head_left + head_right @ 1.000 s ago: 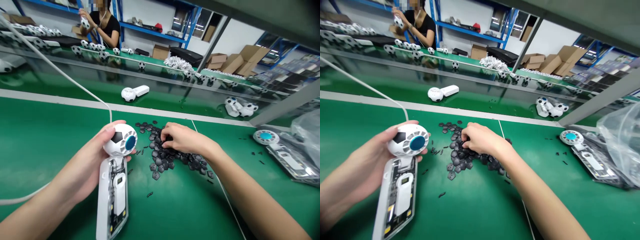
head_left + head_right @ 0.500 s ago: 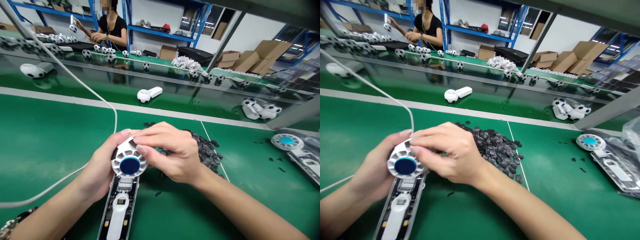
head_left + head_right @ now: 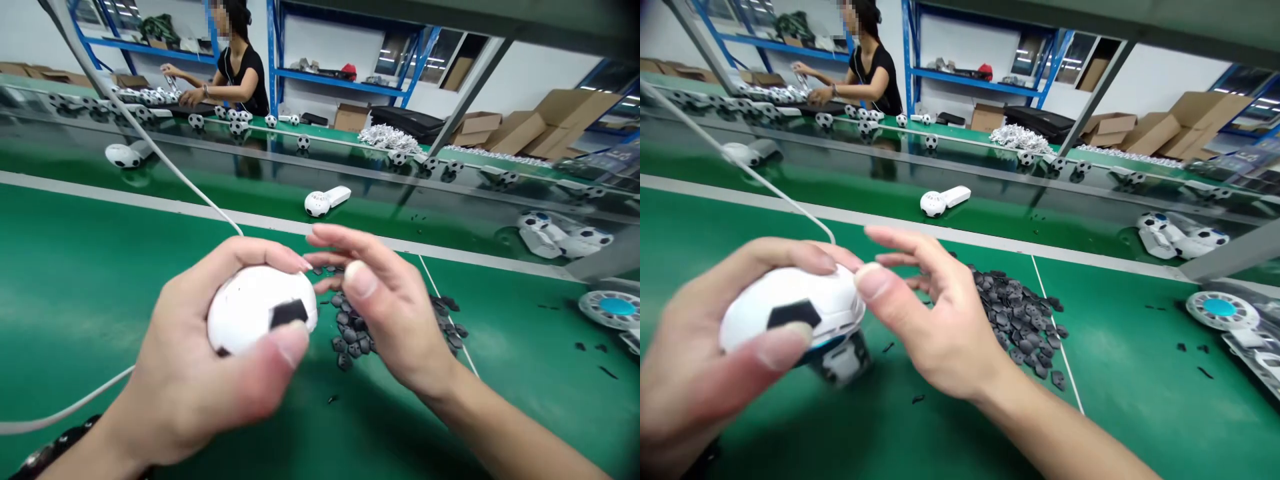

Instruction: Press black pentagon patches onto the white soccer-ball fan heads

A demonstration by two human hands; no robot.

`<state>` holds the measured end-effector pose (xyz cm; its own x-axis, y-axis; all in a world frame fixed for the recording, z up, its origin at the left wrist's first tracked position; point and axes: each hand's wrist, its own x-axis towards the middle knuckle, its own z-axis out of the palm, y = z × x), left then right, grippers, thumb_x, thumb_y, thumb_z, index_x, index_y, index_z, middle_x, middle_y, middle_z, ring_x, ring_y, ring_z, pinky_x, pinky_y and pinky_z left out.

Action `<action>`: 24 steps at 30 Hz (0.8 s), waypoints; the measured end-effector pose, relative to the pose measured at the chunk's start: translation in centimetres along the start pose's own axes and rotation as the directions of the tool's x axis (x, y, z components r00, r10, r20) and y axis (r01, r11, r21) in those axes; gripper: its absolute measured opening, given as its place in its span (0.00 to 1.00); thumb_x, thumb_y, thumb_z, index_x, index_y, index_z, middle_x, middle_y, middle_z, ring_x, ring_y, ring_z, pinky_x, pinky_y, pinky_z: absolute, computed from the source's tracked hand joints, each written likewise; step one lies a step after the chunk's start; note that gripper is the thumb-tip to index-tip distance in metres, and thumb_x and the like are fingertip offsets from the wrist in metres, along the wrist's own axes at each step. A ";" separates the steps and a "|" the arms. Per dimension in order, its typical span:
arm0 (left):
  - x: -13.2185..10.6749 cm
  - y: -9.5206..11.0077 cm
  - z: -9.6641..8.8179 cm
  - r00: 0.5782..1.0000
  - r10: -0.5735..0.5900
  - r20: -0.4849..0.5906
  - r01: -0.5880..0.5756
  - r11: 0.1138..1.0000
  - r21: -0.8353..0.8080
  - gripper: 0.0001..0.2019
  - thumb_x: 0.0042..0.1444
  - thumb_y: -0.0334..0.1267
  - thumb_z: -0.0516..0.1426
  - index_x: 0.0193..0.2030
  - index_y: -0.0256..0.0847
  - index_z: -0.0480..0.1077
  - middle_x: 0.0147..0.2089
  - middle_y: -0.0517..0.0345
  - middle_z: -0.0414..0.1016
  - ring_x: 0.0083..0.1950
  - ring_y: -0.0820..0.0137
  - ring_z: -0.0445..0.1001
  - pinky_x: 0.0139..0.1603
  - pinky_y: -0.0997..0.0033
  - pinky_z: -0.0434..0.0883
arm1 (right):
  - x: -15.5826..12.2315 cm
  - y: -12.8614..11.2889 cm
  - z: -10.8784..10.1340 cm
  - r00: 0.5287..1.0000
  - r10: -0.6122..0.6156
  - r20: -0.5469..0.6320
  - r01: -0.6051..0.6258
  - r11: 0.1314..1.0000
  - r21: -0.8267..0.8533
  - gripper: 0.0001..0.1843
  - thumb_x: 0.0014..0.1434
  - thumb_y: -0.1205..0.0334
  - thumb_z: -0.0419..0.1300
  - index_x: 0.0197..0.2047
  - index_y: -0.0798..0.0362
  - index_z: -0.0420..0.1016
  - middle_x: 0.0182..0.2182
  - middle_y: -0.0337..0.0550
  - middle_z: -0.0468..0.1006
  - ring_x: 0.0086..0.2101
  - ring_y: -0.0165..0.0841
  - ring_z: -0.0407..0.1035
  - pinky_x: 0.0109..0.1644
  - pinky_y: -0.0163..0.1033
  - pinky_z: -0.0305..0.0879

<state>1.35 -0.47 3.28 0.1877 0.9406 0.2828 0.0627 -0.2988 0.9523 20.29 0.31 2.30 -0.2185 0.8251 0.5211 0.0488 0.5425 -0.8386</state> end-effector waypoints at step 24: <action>0.0 -1.3 -0.6 0.913 0.404 0.044 -0.406 0.899 0.163 0.08 0.64 0.45 0.63 0.48 0.52 0.75 0.50 0.61 0.76 0.52 0.65 0.74 0.48 0.68 0.74 | -0.3 0.1 2.1 0.819 0.305 0.486 -0.541 0.693 0.477 0.59 0.54 0.34 0.69 0.75 0.54 0.47 0.65 0.59 0.66 0.51 0.41 0.75 0.53 0.43 0.77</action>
<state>0.69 0.01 2.08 0.2405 0.7312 0.6383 0.1402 -0.6769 0.7226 18.29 -0.24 1.73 -0.6378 0.7645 0.0938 -0.3125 -0.1456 -0.9387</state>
